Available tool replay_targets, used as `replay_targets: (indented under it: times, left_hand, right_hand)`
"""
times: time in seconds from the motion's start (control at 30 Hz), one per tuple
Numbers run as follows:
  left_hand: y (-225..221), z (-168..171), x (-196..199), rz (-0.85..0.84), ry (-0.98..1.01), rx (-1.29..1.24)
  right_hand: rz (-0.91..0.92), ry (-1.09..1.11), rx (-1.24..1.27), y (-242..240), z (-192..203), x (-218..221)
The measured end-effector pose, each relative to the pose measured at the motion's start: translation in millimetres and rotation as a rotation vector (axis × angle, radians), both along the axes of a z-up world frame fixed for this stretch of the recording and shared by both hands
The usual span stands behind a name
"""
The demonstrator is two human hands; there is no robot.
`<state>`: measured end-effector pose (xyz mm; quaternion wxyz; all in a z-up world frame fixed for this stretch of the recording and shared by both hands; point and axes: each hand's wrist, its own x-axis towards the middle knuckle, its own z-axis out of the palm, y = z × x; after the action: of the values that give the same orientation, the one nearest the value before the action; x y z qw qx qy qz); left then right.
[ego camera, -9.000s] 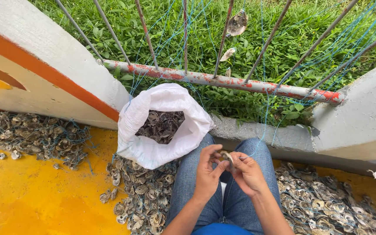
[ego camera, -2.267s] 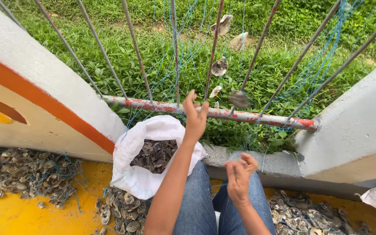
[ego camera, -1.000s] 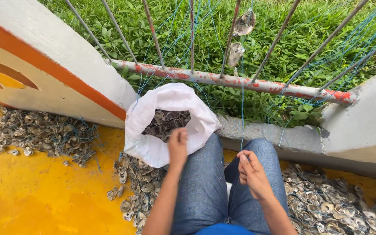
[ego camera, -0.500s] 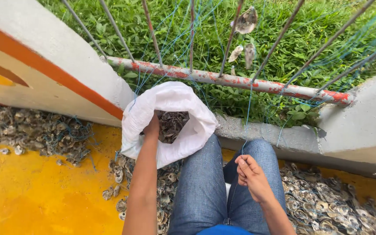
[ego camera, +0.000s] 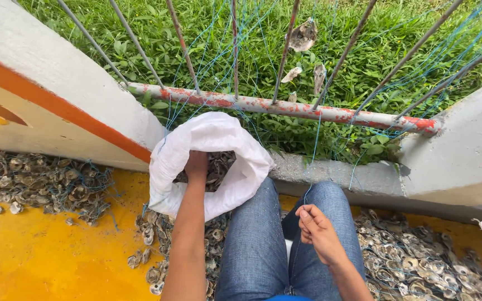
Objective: Threading empty oyster shells onto blue plastic strings hanging from a metal fence.
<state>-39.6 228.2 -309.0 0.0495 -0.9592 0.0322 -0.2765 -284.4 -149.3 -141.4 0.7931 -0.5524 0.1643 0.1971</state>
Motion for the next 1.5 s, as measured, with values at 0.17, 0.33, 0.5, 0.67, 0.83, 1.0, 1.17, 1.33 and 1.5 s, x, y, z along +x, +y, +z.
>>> replay_targets:
  times: [0.17, 0.33, 0.5, 0.67, 0.83, 1.0, 1.17, 1.33, 1.5]
  left_hand:
    - [7, 3, 0, 0.0, 0.11, 0.151]
    - [10, 2, 3, 0.052, 0.321, -0.169]
    - [-1, 36, -14, -0.06, 0.365, -0.92]
    - [1, 17, -34, -0.185, 0.37, -1.746]
    - [-25, 76, -71, -0.242, 0.456, -2.368]
    - [-61, 129, -107, -0.074, 0.543, -2.578]
    - [-77, 107, -126, -0.313, 0.625, -2.731]
    - [-116, 164, -159, -0.653, 0.933, -2.856]
    - [-154, 202, -184, -0.741, 1.091, -2.881]
  right_hand:
    - [-0.01, -0.011, 0.01, -2, 3, 0]
    - [0.007, 0.0, 0.02, 0, 5, 0]
    - [0.0, 0.001, -0.001, 3, 5, 2]
    - [0.013, 0.001, 0.008, 6, 5, 0]
    - [-0.002, -0.003, 0.06, 7, 0, 2]
    - [-0.053, -0.102, -0.021, 14, 22, 7]
    - [-0.126, 0.016, -0.081, 9, 20, 10]
    - [-0.147, -0.214, 0.15, 1, 33, 9]
    - [-0.264, -0.494, 0.059, 5, 75, 8]
